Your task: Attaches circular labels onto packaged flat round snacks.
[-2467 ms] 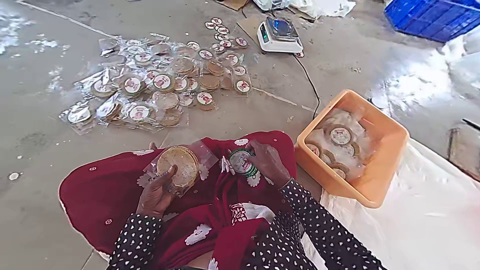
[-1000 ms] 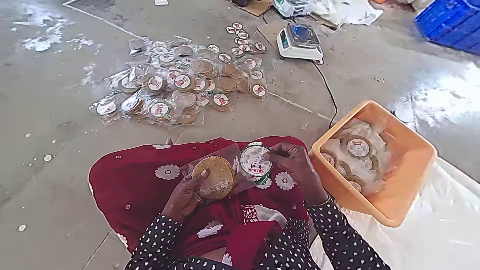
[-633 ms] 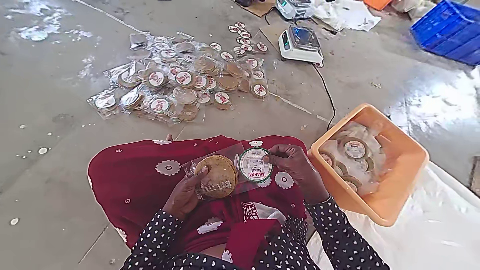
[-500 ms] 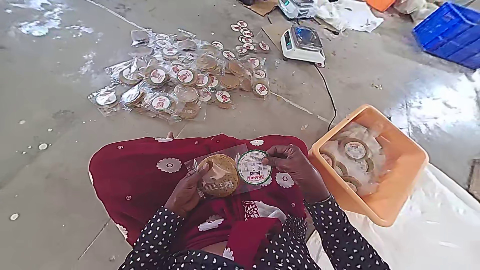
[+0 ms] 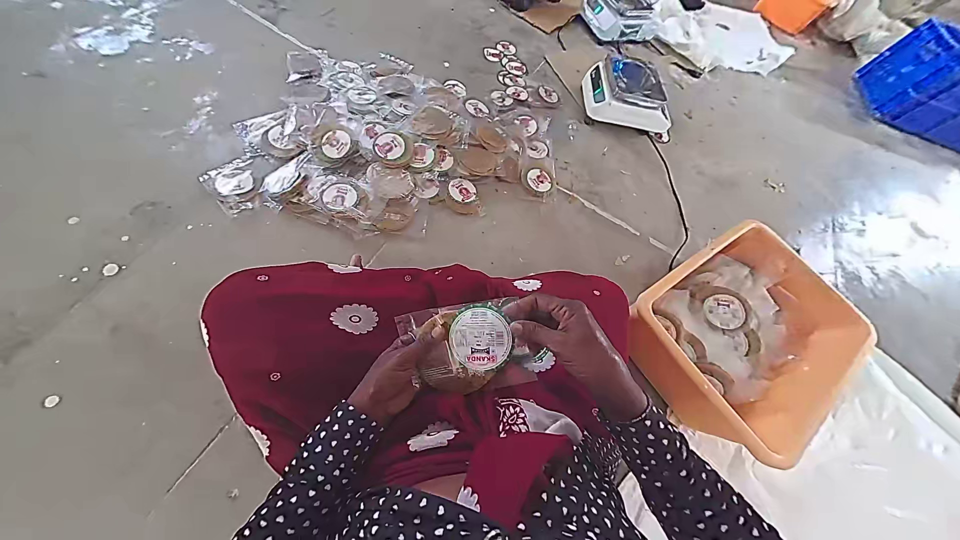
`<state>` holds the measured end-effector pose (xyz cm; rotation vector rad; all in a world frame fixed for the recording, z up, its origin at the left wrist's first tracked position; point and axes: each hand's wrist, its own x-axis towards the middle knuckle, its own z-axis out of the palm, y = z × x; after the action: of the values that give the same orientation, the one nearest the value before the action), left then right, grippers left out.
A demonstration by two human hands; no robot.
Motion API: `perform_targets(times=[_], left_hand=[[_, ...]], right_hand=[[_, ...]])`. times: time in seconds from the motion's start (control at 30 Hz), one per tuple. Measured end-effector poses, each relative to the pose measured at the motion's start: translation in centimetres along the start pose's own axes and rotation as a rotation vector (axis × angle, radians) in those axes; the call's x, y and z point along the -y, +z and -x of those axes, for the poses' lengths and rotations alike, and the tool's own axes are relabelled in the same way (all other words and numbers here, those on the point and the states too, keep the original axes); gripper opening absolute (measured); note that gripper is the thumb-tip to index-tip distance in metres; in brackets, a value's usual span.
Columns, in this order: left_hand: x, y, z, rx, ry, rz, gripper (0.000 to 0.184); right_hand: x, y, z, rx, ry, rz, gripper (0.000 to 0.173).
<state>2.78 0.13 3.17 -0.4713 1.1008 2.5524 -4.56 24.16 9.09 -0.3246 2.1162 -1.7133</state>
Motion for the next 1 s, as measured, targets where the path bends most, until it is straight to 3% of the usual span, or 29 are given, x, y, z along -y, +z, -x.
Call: perform_targets(times=[0.13,0.3,0.4,0.5,0.63,0.7,0.77,0.87,1.0], left_hand=[[0.1,0.2,0.1,-0.018,-0.019,-0.009,0.023],[0.3,-0.2,0.4,-0.032,0.014,-0.084,0.032],[1.0,-0.4,0.1,-0.091,0.01,-0.086,0.029],[1.3,-0.5,-0.2,-0.127,0.001,-0.086,0.024],[1.4,0.2,0.0,-0.081,0.023,-0.097,0.022],[1.5,-0.5,-0.5,0.089,0.019,-0.07,0.024],[1.4,-1.5,-1.4,0.267,-0.035,-0.082,0.031],[1.5,-1.9,-1.7,0.227,-0.083,-0.107,0.03],[1.4,-1.7,-2.1,0.167,-0.088,-0.135,0.034]], right_hand=[[-0.7,0.8,-0.1,0.036,0.007,-0.027,0.011],[-0.7,0.5,0.4,0.262,-0.149,0.238,0.025],[0.1,0.5,0.6,0.277,-0.145,0.118,0.033],[0.1,0.5,0.4,0.203,-0.108,-0.046,0.024],[-0.3,0.3,0.9,0.021,-0.136,0.111,0.015],[0.1,-1.4,1.4,-0.142,-0.209,0.162,0.014],[1.0,-4.8,2.5,-0.345,-0.273,0.261,0.011],[2.0,-11.7,4.6,-0.664,-0.359,0.626,0.012],[0.5,-19.9,7.5,-0.875,-0.159,0.921,0.018]])
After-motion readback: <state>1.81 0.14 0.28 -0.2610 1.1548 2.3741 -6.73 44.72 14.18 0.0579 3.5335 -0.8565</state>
